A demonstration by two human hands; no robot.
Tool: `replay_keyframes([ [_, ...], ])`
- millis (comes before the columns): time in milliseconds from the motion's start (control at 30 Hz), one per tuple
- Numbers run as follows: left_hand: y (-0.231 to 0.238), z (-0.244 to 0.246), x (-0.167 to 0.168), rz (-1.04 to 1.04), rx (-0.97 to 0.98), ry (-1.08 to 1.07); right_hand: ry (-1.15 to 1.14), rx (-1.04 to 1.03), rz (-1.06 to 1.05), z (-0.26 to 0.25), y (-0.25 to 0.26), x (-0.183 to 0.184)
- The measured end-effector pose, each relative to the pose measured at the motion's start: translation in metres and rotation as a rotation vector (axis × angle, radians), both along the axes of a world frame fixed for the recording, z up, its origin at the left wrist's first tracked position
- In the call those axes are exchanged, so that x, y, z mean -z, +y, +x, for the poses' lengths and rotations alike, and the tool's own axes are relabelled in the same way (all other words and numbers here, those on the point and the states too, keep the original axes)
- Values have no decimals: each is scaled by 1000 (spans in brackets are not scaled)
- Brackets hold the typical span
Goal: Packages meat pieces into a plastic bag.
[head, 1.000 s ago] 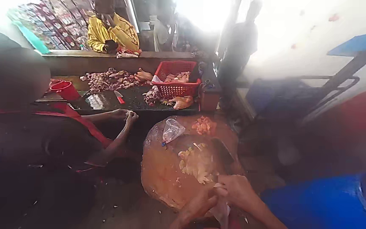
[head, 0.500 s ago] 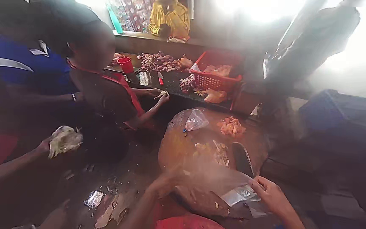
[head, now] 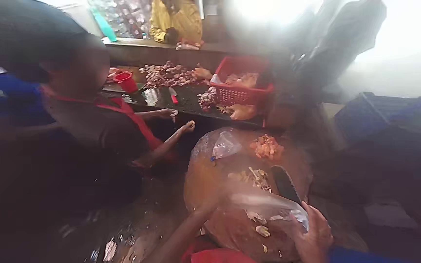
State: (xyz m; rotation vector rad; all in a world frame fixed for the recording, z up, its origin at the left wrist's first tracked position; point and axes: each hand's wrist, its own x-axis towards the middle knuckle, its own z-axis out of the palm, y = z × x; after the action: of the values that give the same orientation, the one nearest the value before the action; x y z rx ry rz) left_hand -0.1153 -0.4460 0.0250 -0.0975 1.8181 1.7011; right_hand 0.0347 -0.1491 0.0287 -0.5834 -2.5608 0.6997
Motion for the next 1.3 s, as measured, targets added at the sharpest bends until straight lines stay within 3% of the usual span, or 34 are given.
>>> replay_keyframes([
  [100, 2, -14, 4, 126, -171, 7, 116, 119, -36, -12, -8, -5],
  [200, 9, -24, -3, 165, -185, 47, 18, -92, -324, -17, -37, -31],
  [300, 25, -17, -11, 14, 187, 133, -278, -399, -841, -32, -80, -23],
  [333, 33, -12, -14, -21, 362, 172, -302, -423, -911, -36, -93, -20],
  [400, 41, -10, -19, -43, 604, 214, -298, -364, -854, -42, -107, -24],
  [433, 37, -14, -23, -82, 621, 244, -293, -317, -740, -43, -106, -30],
  [533, 10, -29, -22, -232, 273, 465, -276, -136, -372, -33, -79, -49],
  [600, 1, -35, -22, -126, 30, 441, -121, -61, -226, -29, -54, -38],
  [633, 1, -29, -29, 0, 19, 340, -104, -40, -209, -31, -45, -35],
  [700, 3, 2, -54, 286, 181, 99, -123, -25, -314, -38, -31, -28],
  [800, 22, 20, -65, 415, 897, 160, 68, -57, -724, -56, -4, -28],
  [833, 34, 10, -59, 316, 1060, 259, 121, -98, -881, -59, 8, -30],
  [867, 44, -9, -48, 122, 1076, 366, 89, -152, -985, -61, 20, -34],
  [900, 55, -34, -33, -87, 970, 436, -14, -231, -991, -63, 34, -34],
  [967, 85, -93, 2, -328, 565, 531, -349, -348, -733, -76, 56, -25],
  [1033, 126, -137, 22, -365, 400, 629, -586, -256, -434, -97, 60, -2],
  [1100, 167, -158, 38, -371, 587, 773, -726, -127, -258, -116, 63, 22],
  [1200, 197, -182, 70, -511, 1015, 995, -830, -79, -238, -134, 57, 55],
  [1300, 182, -193, 87, -573, 1117, 954, -883, -77, -307, -134, 39, 68],
])
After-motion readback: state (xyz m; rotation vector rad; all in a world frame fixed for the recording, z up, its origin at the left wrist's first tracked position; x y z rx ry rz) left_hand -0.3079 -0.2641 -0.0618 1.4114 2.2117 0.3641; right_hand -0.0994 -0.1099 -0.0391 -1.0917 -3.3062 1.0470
